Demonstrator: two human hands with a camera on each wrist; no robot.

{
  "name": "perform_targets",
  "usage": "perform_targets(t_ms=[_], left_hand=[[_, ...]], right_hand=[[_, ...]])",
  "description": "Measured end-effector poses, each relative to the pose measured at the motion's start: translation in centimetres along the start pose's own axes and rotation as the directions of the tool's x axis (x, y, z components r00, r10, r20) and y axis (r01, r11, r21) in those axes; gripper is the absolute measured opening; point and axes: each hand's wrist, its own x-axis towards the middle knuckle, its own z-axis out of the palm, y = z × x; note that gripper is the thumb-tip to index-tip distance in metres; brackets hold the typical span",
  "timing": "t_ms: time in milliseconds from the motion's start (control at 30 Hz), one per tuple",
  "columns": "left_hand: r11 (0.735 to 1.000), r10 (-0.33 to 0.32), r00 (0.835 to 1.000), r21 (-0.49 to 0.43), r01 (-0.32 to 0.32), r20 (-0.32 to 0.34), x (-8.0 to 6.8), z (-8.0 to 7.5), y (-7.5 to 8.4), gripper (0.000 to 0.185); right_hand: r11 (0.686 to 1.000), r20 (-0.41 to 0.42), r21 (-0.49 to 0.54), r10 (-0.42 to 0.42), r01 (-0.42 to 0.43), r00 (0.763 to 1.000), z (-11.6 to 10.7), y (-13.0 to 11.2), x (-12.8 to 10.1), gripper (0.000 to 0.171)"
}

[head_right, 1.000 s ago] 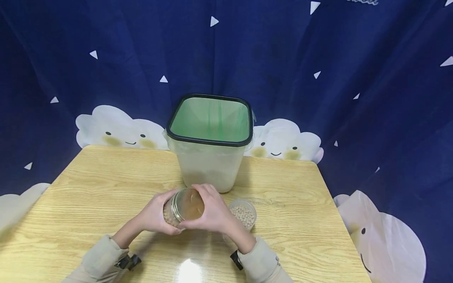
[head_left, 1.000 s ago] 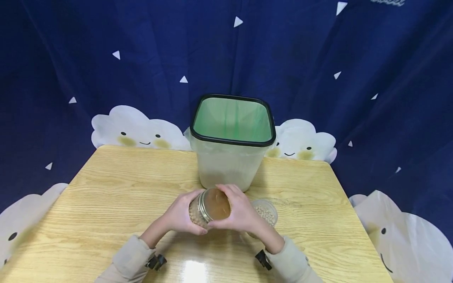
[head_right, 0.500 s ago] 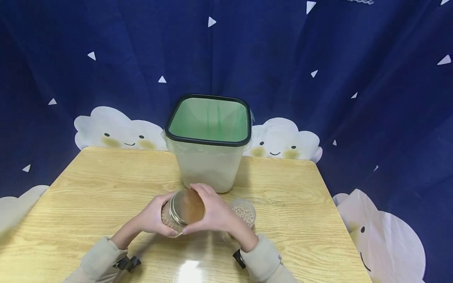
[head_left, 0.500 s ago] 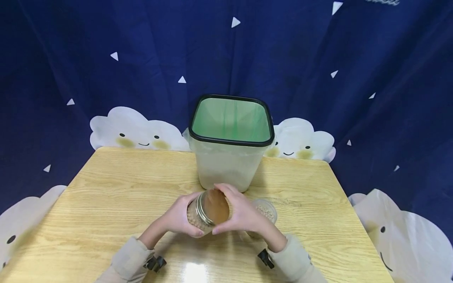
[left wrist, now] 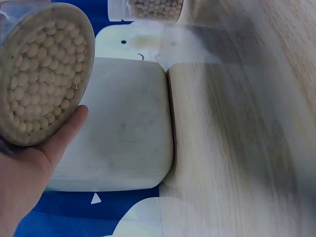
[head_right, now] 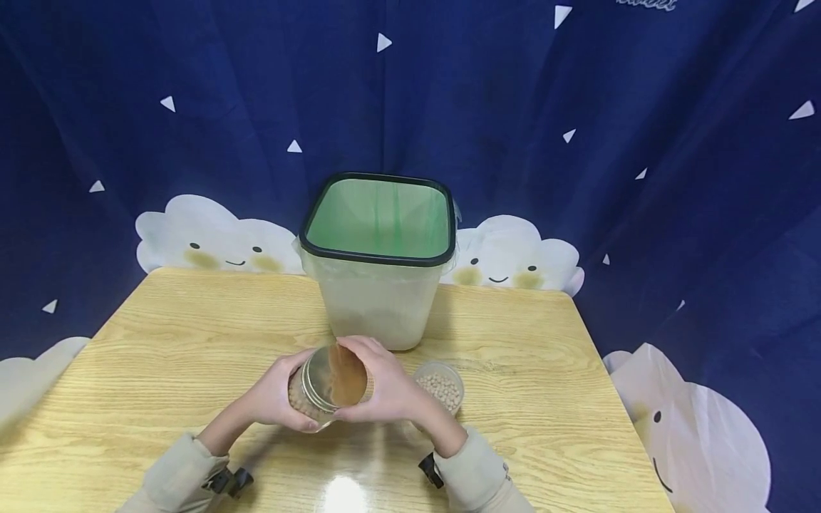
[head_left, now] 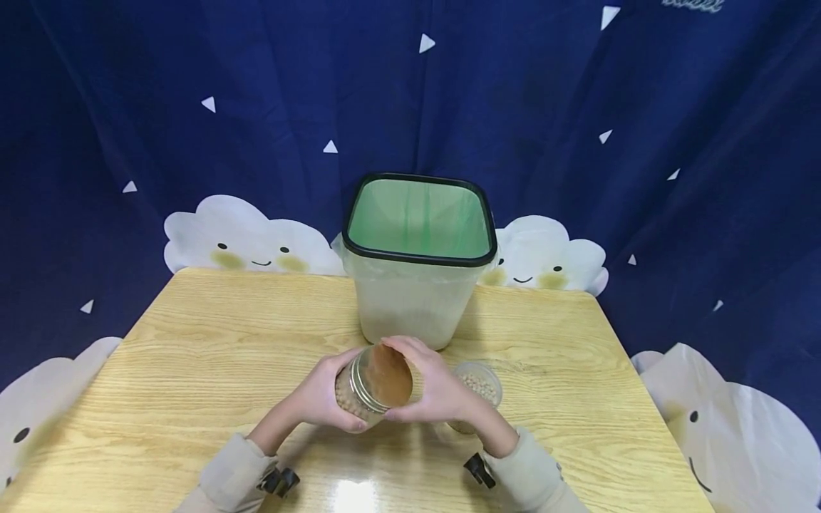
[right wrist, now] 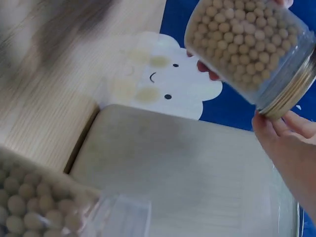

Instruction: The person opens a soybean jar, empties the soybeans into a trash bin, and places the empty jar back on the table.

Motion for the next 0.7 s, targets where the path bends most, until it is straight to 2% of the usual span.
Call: perform_targets(t_ms=[67, 133, 233, 333, 433, 567, 633, 700], left_hand=[[1.0, -0.004, 1.0, 0.013, 0.004, -0.005, 0.0, 0.0, 0.1, 0.087], [0.999, -0.007, 1.0, 0.04, 0.008, -0.011, 0.1, 0.1, 0.1, 0.086], [0.997, -0.012, 1.0, 0.071, 0.013, -0.014, 0.2, 0.3, 0.2, 0.086], [0.997, -0.017, 1.0, 0.079, 0.018, -0.016, 0.1, 0.4, 0.2, 0.088], [0.999, -0.004, 1.0, 0.049, 0.004, -0.01, 0.3, 0.0, 1.7, 0.086], [1.0, 0.009, 1.0, -0.018, -0.008, 0.012, 0.6, -0.8, 3.9, 0.084], [0.999, -0.002, 1.0, -0.043, 0.003, 0.023, 0.6, -1.0, 4.0, 0.084], [0.999, -0.007, 1.0, -0.049, 0.008, 0.024, 0.6, -1.1, 4.2, 0.083]], right_hand=[[0.999, -0.006, -0.018, 0.03, -0.03, 1.0, 0.0, 0.0, -0.1, 0.094], [0.993, -0.022, -0.08, 0.088, -0.089, 0.996, 0.3, -0.2, -0.2, 0.095], [0.969, -0.056, -0.157, 0.185, -0.191, 0.981, 0.9, -0.7, -0.2, 0.091], [0.961, -0.07, -0.154, 0.222, -0.23, 0.973, 1.2, -0.8, -0.2, 0.087], [0.976, -0.048, -0.097, 0.191, -0.195, 0.98, 1.0, -0.7, -0.2, 0.088], [0.999, 0.006, 0.015, 0.049, -0.049, 0.999, 0.3, -0.3, -0.1, 0.09], [0.998, 0.024, 0.057, 0.003, -0.005, 1.0, 0.1, -0.2, 0.0, 0.092], [0.999, 0.013, 0.053, 0.011, -0.012, 1.0, 0.2, -0.4, 0.0, 0.094]])
